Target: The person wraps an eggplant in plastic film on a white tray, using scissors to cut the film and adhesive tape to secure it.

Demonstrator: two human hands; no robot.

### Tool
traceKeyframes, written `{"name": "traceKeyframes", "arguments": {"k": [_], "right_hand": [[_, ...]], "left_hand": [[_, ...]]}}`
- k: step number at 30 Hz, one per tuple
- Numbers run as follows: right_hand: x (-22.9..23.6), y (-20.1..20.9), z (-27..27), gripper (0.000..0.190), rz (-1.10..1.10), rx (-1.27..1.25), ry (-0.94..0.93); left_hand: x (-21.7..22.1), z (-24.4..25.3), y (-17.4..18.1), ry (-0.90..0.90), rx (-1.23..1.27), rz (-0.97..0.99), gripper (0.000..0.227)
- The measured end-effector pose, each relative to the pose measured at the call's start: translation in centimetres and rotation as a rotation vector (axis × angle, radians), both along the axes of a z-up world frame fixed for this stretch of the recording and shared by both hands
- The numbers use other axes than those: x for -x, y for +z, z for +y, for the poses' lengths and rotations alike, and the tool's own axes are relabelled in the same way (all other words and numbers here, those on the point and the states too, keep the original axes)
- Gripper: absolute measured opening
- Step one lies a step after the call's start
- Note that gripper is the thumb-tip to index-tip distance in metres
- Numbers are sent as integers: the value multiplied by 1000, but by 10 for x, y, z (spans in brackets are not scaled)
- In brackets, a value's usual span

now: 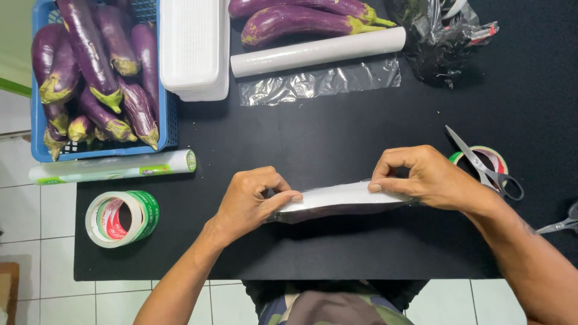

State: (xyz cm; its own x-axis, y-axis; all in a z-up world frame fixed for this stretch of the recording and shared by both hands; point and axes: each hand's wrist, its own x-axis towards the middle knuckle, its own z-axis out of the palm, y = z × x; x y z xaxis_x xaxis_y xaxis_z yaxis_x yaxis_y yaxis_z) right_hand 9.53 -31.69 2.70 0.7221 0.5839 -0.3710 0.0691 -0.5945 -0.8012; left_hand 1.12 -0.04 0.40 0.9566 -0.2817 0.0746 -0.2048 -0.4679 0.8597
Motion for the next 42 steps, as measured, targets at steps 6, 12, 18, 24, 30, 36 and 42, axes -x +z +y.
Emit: {"name": "traceKeyframes", "arguments": {"k": [6,12,18,24,30,36,42], "right_hand": [[-4,-11,-4,11,99,-2,-8],[-1,-19,-10,16,67,-68,54],[2,-23,-12,25,84,-103,9],[3,-22,-11,22,112,-78,-28],[7,-20,-10,23,86,-39,-36],[15,-17,-9,14,91,-135,-107],[19,-12,-11,13,67,-150,-97]], "left_hand": [[7,-2,-5,50,45,31,21],[15,-3,-10,107,99,109,24],[16,4,-22,195,87,275,25],[19,6,-26,251,-302,131,30],[20,-38,34,19,-389,-421,31],[-27,-71,49,-186,-232,333,24],[-29,-79,47,-119,-180,430,18]]}}
